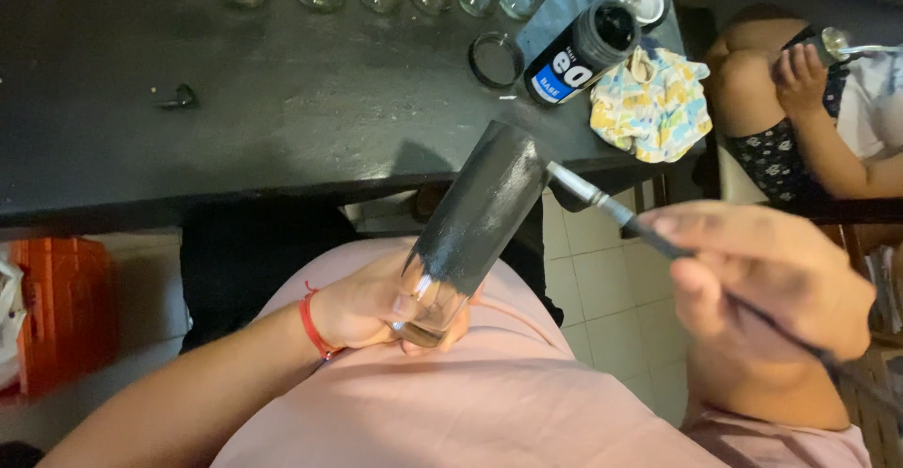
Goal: The person paints the exterior of clear cylindrical glasses with black paint using a brush. They repeatedly dip the brush into a paint container and apply the paint to the glass, rotating it to cover the surface. Finished glasses are placed on the table.
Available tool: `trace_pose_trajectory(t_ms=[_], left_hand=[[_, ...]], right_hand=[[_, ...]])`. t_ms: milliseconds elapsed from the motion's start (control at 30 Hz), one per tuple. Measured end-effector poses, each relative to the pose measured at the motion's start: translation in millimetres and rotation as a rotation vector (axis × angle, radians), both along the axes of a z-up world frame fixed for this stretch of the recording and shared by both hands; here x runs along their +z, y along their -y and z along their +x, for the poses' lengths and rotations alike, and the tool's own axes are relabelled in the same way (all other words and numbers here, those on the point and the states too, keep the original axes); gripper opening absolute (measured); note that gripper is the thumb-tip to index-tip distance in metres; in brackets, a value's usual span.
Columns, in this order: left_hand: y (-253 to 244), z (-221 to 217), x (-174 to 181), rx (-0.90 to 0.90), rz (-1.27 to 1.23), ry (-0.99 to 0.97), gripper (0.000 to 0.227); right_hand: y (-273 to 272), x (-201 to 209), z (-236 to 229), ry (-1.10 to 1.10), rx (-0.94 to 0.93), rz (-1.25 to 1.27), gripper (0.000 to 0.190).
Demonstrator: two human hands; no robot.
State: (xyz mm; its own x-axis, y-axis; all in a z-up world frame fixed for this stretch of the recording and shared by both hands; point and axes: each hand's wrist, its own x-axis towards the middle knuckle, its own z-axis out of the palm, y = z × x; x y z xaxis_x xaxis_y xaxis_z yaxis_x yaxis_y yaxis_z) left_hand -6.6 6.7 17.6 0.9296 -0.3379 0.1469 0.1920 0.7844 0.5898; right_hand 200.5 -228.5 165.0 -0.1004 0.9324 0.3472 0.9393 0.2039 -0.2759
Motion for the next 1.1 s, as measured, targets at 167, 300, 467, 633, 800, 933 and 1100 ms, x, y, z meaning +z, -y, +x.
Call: trace_pose_trajectory(t_ms=[167,300,467,633,800,933,1100], left_hand=[[-2,-1,1,0.019,-0.014,0.021,0.063],[-1,-1,4,0.008,0.052,0.055,0.068],[2,6,19,0.028,-0.015,0.152,0.060],[3,8,21,0.083,0.105,0.160,0.057],[5,7,22,0.071,0.064,0.130,0.056],[7,6,7,0.076,-0.009,0.151,0.049],[5,5,6,0.063,0.044,0.148,0.055]], right_hand=[[-11,7,-26,0.052,-0.209,0.407,0.039],[23,-10,0,-0.390,-0.188,-0.146,0.032],[-22,-15,-5,-0.052,0.116,0.661,0.031],[-18,5,-54,-0.021,0.005,-0.053,0.027],[-4,-29,10,-0.067,-0.141,0.392,0.019],[1,-29,30,-0.102,-0.365,0.679,0.049],[8,-11,117,-0.241,-0.503,0.422,0.017]])
